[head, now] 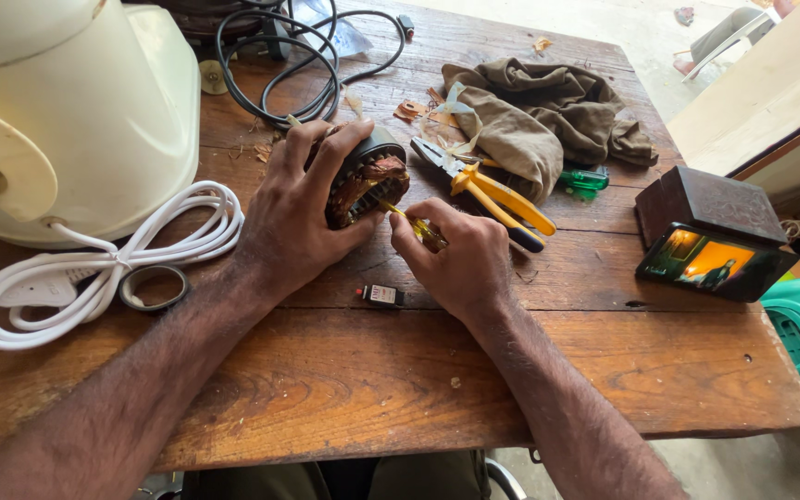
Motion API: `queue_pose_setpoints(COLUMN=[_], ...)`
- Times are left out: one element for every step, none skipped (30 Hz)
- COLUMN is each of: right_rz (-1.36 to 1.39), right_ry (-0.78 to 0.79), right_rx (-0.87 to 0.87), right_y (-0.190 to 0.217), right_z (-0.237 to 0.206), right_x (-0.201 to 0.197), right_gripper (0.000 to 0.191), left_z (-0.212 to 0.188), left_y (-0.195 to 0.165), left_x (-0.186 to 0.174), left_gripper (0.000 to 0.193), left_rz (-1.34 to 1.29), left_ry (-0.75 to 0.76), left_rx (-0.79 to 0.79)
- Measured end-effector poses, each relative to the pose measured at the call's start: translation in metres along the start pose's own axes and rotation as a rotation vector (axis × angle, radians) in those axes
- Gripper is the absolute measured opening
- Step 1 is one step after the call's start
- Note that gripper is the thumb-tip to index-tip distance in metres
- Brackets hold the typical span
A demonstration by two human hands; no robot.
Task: The person uses a yellow-handled screwdriver to scrape and clean the copper windings inside a cylindrical motor component. The left hand stabilizes the motor while the right hand repeatedly scrapes the interior surface. The task continues throughout the clip without completing the repair.
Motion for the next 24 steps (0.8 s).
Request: queue_pose_setpoints(right_rz=[0.000, -0.001, -0.001, -0.003, -0.004, -0.006, -0.008, -0.010, -0.012, -0.010, -0.009, -0.007, -0.003, 0.001, 0.005, 0.002, 0.000, -0.003, -0.008, -0.013, -0.018, -0.013, -0.008, -0.002], right_ry=[0.000, 0.000, 0.001, 0.000, -0.002, -0.004, -0.001, 0.003, 0.006, 0.011, 0.016, 0.020, 0.022, 0.025, 0.028, 0.029, 0.032, 0.035, 0.036, 0.037, 0.038, 0.040, 0.041, 0.042], right_rx=[0.000, 0.000, 0.000, 0.002, 0.002, 0.001, 0.008, 0.014, 0.020, 0.021, 0.021, 0.021, 0.022, 0.024, 0.026, 0.026, 0.025, 0.024, 0.023, 0.023, 0.022, 0.023, 0.023, 0.023], right_y=[0.0002, 0.0002, 0.0003, 0.0006, 0.0010, 0.0014, 0.0014, 0.0014, 0.0014, 0.0016, 0.0018, 0.0018, 0.0018, 0.0013, 0.0009, 0.0005, 0.0000, -0.0002, -0.0005, -0.0007, -0.0008, -0.0012, -0.0015, -0.0017], right_z=[0.0000, 0.0005, 0.0007, 0.0005, 0.0005, 0.0008, 0.0008, 0.0004, 0.0002, 0.0005, 0.0006, 0.0008, 0.0007, 0.0005, 0.0001, 0.0000, -0.0001, 0.0000, -0.0002, -0.0004, -0.0006, -0.0005, -0.0003, -0.0002], right_x=[-0.0004, -0.0007, -0.0011, -0.0016, -0.0021, -0.0026, -0.0030, -0.0035, -0.0041, -0.0038, -0.0035, -0.0032, -0.0033, -0.0033, -0.0033, -0.0033, -0.0033, -0.0028, -0.0026, -0.0023, -0.0021, -0.0019, -0.0017, -0.0015], right_gripper=[0.022, 0.022, 0.022, 0.022, 0.022, 0.022, 0.022, 0.022, 0.022, 0.022, 0.022, 0.022, 0.022, 0.022, 0.023, 0.023, 0.023, 0.023, 0.023, 0.023, 0.023, 0.023, 0.023, 0.023], left_z=[0.0003, 0.0011, 0.0016, 0.0016, 0.0014, 0.0018, 0.0022, 0.0025, 0.0029, 0.0034, 0.0036, 0.0040, 0.0039, 0.0037, 0.0036, 0.0040, 0.0044, 0.0047, 0.0045, 0.0045, 0.0044, 0.0046, 0.0050, 0.0053], left_y=[0.0001, 0.0001, 0.0001, -0.0002, -0.0005, -0.0006, -0.0014, -0.0023, -0.0031, -0.0036, -0.0043, -0.0049, -0.0051, -0.0052, -0.0053, -0.0061, -0.0067, -0.0071, -0.0068, -0.0067, -0.0067, -0.0070, -0.0074, -0.0079], left_x=[-0.0002, 0.0002, 0.0004, 0.0005, 0.0001, -0.0002, -0.0007, -0.0014, -0.0020, -0.0024, -0.0027, -0.0029, -0.0032, -0.0031, -0.0029, -0.0030, -0.0032, -0.0037, -0.0038, -0.0039, -0.0041, -0.0044, -0.0047, -0.0051], left_gripper=[0.096, 0.096, 0.096, 0.096, 0.096, 0.096, 0.096, 0.096, 0.096, 0.097, 0.097, 0.097, 0.097, 0.096, 0.096, 0.096, 0.096, 0.096, 0.096, 0.095, 0.095, 0.094, 0.094, 0.093], left_rz=[-0.005, -0.010, -0.016, -0.017, -0.017, -0.016, -0.015, -0.014, -0.013, -0.015, -0.018, -0.020, -0.019, -0.020, -0.020, -0.018, -0.015, -0.013, -0.016, -0.019, -0.023, -0.023, -0.023, -0.022], left_ry=[-0.002, -0.003, -0.004, -0.002, 0.000, 0.001, -0.001, -0.004, -0.006, -0.004, -0.002, 0.000, 0.003, 0.007, 0.010, 0.006, 0.001, -0.004, -0.001, 0.003, 0.006, 0.008, 0.009, 0.011], left_rx=[-0.002, -0.004, -0.006, -0.009, -0.012, -0.013, -0.008, -0.003, 0.001, 0.004, 0.006, 0.009, 0.005, 0.000, -0.005, 0.003, 0.010, 0.016, 0.011, 0.006, 0.001, 0.002, 0.002, 0.004])
Point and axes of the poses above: each hand's wrist, its own z-axis towards the middle knuckle, its own x-axis out of the palm, y = z × x, the point moved 7 cm from there along z, towards the middle knuckle, and after that the axes turned 2 degrees about -y, right-handed, at the moved point
